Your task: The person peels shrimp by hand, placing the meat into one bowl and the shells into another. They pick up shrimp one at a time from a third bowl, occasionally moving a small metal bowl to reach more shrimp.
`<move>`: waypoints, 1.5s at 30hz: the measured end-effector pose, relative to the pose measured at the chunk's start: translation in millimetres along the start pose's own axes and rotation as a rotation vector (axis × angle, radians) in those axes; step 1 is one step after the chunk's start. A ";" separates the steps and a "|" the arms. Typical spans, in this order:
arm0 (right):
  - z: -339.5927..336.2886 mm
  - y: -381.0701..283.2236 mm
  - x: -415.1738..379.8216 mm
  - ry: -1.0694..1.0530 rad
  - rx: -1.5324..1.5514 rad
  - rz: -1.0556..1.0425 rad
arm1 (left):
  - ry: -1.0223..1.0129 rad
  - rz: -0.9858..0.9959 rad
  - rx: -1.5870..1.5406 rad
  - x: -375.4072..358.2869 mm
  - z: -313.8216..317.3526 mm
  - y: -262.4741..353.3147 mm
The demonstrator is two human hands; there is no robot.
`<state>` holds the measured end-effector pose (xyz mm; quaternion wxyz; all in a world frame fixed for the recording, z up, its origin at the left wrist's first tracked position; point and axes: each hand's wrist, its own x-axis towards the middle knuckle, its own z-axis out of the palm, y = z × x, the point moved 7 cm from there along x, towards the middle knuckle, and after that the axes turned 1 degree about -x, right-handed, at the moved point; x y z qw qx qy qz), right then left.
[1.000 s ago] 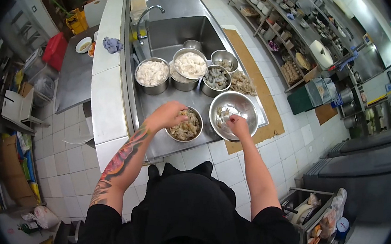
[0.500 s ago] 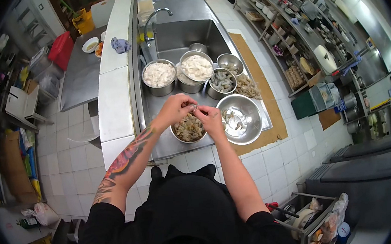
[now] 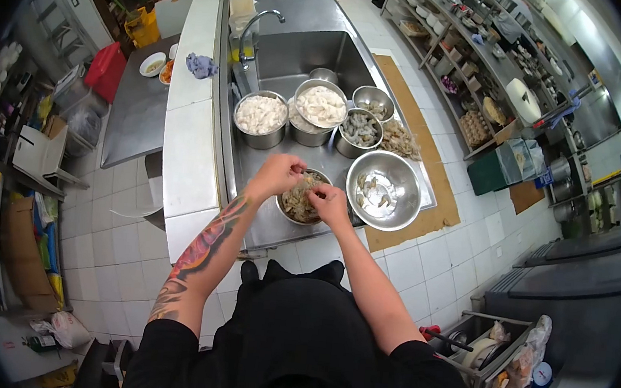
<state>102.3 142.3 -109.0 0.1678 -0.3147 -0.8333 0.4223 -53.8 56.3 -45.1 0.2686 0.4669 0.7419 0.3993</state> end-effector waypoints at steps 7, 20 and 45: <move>-32.7 -35.1 10.1 0.096 0.147 -0.131 | -0.143 0.020 -0.090 3.3 21.0 4.3; -37.5 -45.2 6.2 0.217 0.108 -0.215 | 0.213 0.226 0.040 7.8 -8.4 23.6; -40.7 -80.4 17.3 0.214 0.109 -0.126 | 0.178 0.118 -0.093 0.5 -8.3 34.4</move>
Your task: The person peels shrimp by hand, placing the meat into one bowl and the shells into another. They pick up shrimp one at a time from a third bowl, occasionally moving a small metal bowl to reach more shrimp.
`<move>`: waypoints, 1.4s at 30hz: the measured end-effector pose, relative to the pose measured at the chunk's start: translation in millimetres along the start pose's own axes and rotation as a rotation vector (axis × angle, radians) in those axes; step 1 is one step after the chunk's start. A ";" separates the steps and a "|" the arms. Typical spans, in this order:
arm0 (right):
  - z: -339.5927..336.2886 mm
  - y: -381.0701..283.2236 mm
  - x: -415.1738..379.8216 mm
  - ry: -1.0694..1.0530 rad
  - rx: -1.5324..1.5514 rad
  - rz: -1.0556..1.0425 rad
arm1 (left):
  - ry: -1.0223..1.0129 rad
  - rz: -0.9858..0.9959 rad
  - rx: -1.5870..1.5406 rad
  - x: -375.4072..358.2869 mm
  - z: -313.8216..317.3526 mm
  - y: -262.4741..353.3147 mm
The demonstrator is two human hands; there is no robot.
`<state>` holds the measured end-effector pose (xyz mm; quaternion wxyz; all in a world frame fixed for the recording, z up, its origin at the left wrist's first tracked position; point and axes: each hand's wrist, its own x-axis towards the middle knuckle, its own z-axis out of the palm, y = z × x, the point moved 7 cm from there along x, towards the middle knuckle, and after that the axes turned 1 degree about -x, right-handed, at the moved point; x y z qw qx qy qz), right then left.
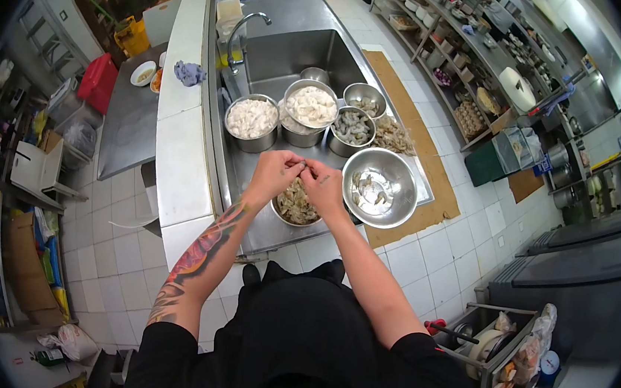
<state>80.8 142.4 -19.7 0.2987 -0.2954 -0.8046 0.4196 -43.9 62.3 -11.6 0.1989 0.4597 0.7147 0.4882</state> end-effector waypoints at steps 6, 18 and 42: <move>5.2 32.0 -1.0 -0.007 0.325 0.180 | -0.082 -0.108 -0.152 -0.5 1.2 0.2; -13.8 -7.8 1.0 -0.066 0.009 -0.074 | -0.085 -0.108 -0.188 -2.5 2.6 5.4; -16.5 -13.6 -4.8 0.129 0.247 -0.119 | -0.149 -0.162 -0.484 0.0 12.7 -10.5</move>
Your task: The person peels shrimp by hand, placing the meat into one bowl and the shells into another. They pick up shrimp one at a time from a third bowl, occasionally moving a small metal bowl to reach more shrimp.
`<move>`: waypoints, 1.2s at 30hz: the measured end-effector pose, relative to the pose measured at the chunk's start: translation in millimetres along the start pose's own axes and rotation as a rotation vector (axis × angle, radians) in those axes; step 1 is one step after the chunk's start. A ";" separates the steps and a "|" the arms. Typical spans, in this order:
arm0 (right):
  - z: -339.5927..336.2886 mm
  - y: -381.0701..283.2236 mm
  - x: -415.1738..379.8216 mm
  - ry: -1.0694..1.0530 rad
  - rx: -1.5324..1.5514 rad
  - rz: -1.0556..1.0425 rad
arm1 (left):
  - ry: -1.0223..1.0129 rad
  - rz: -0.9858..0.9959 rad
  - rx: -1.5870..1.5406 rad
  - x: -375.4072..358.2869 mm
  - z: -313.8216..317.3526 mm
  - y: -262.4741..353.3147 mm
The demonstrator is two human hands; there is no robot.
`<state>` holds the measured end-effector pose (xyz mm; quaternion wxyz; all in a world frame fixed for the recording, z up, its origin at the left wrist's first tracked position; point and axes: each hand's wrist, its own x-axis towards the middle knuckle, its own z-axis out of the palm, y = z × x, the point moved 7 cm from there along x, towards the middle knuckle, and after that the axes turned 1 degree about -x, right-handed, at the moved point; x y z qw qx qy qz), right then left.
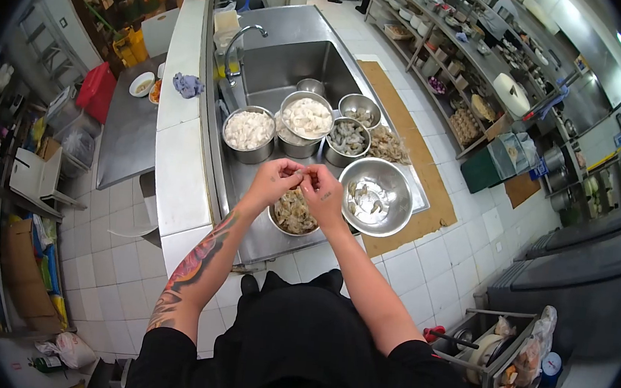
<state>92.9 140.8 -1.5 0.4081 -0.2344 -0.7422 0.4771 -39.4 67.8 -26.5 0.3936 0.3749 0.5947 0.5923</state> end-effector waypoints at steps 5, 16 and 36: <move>-6.5 45.9 -10.3 0.142 0.135 0.171 | 0.123 0.015 0.155 0.9 -13.2 -4.1; 21.0 68.0 -29.1 -0.289 0.416 0.498 | 0.084 0.016 0.500 -2.3 -9.9 3.1; 6.9 55.1 -40.7 -0.284 -0.633 -0.208 | 0.066 -0.003 0.285 3.4 -15.6 -10.2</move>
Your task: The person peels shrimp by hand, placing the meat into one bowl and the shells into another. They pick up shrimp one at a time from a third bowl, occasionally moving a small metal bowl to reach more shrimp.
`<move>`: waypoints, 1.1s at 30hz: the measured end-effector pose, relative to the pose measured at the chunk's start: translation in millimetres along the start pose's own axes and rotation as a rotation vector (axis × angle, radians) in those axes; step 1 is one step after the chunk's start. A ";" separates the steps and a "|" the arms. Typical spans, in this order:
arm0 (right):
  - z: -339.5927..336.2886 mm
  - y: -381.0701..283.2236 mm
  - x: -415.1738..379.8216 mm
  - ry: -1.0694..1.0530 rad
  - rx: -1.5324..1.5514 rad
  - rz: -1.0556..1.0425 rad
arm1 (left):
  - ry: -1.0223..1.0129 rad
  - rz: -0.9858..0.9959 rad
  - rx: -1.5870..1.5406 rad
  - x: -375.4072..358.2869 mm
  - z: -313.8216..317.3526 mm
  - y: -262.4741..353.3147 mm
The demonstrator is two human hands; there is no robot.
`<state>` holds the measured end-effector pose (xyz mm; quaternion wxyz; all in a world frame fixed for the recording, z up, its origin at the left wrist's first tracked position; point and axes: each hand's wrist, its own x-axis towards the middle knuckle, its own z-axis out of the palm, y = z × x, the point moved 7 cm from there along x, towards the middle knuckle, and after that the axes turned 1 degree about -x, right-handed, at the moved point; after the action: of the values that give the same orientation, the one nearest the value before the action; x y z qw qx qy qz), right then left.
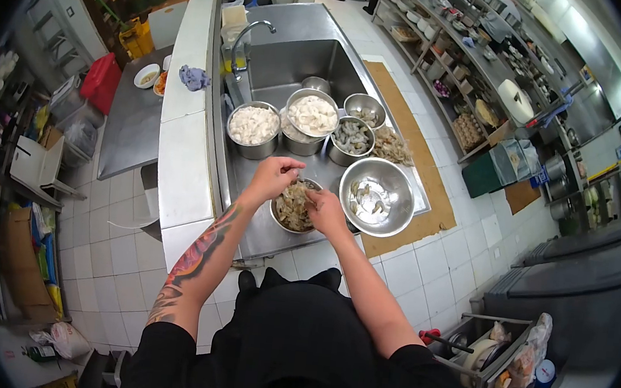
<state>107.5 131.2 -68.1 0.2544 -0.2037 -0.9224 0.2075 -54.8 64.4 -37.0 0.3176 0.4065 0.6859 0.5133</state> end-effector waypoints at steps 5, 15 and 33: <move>-6.0 8.2 8.0 0.043 0.725 0.387 | 0.000 0.015 0.074 -4.9 1.4 6.2; -77.0 63.4 78.0 0.263 1.066 0.497 | -0.049 0.050 -0.164 -0.4 11.7 7.7; -9.7 204.8 -11.2 -0.151 -0.405 0.375 | -0.042 0.216 0.234 -8.5 9.3 37.3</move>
<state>177.0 298.6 -164.4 0.0963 -0.4014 -0.9076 0.0768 -34.3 66.3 -3.5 0.2251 0.5227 0.6864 0.4527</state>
